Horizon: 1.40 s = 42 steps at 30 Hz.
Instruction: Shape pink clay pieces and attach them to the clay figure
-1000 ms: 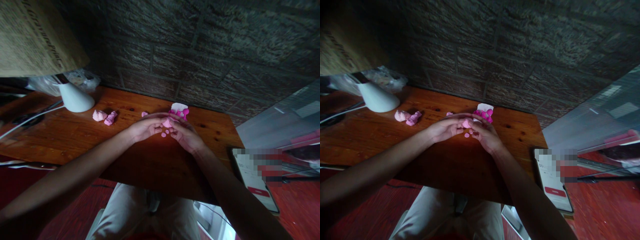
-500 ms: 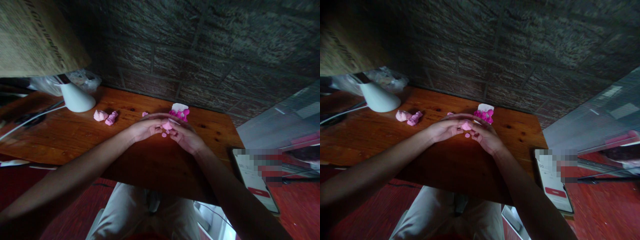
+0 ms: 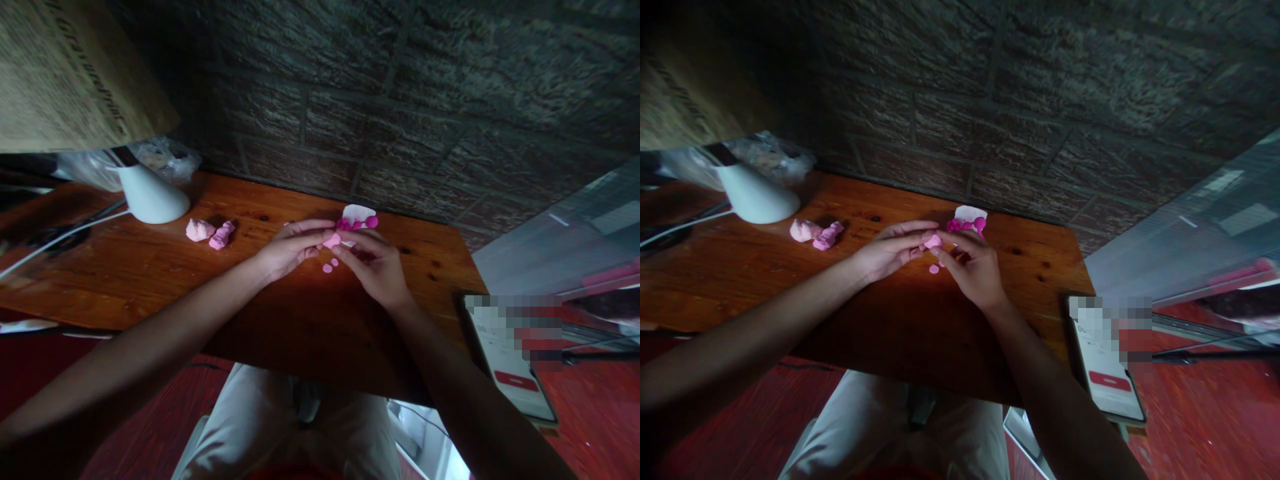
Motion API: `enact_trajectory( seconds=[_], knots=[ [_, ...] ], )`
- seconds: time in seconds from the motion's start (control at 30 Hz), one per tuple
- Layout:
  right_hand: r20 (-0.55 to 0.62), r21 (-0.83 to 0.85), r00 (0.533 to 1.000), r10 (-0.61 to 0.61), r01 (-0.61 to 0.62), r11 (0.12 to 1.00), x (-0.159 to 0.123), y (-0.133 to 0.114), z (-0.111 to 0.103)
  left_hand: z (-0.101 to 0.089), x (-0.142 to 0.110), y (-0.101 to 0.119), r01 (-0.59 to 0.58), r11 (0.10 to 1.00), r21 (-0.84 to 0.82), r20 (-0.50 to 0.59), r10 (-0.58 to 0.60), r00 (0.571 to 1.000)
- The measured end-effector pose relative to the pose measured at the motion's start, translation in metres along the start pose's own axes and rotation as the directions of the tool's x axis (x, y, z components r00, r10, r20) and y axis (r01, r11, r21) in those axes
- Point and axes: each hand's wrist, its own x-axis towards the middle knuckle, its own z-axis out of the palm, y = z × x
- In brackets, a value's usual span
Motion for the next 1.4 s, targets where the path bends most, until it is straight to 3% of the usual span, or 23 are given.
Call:
enact_trajectory(
  seconds=[0.23, 0.53, 0.63, 0.73, 0.83, 0.9, 1.07, 1.4],
  knots=[
    [-0.039, -0.088, 0.990, -0.138, 0.134, 0.987, -0.001, 0.003, 0.004, 0.002, -0.001, -0.001, -0.047, 0.998, 0.048, 0.029, 0.045, 0.999],
    [-0.051, -0.233, 0.980, -0.191, 0.175, 0.957, 0.001, 0.005, 0.002, 0.004, -0.001, -0.001, -0.077, 0.996, 0.049, 0.038, 0.075, 0.996],
    [-0.080, -0.171, 0.992, -0.097, 0.083, 0.982, 0.003, 0.010, -0.001, 0.005, -0.002, 0.002, -0.095, 0.993, 0.070, 0.051, 0.092, 0.994],
    [-0.128, 0.045, 0.985, 0.112, -0.108, 0.993, 0.007, 0.015, -0.003, 0.005, -0.004, 0.006, -0.168, 0.961, 0.221, 0.010, 0.170, 0.985],
    [-0.102, 0.303, 0.947, 0.305, -0.263, 0.916, 0.010, 0.014, -0.004, 0.003, -0.005, 0.009, -0.245, 0.896, 0.372, -0.074, 0.291, 0.954],
    [-0.028, 0.440, 0.927, 0.374, -0.324, 0.837, 0.011, 0.012, -0.005, 0.002, -0.005, 0.009, -0.242, 0.886, 0.396, -0.073, 0.293, 0.953],
    [0.104, 0.541, 0.896, 0.432, -0.415, 0.732, 0.010, 0.007, -0.002, 0.000, -0.004, 0.005, -0.243, 0.886, 0.394, 0.074, 0.233, 0.970],
    [0.086, 0.381, 0.942, 0.326, -0.333, 0.863, 0.009, 0.008, -0.002, -0.005, -0.004, 0.004, -0.344, 0.797, 0.496, 0.033, 0.379, 0.925]
  ],
)
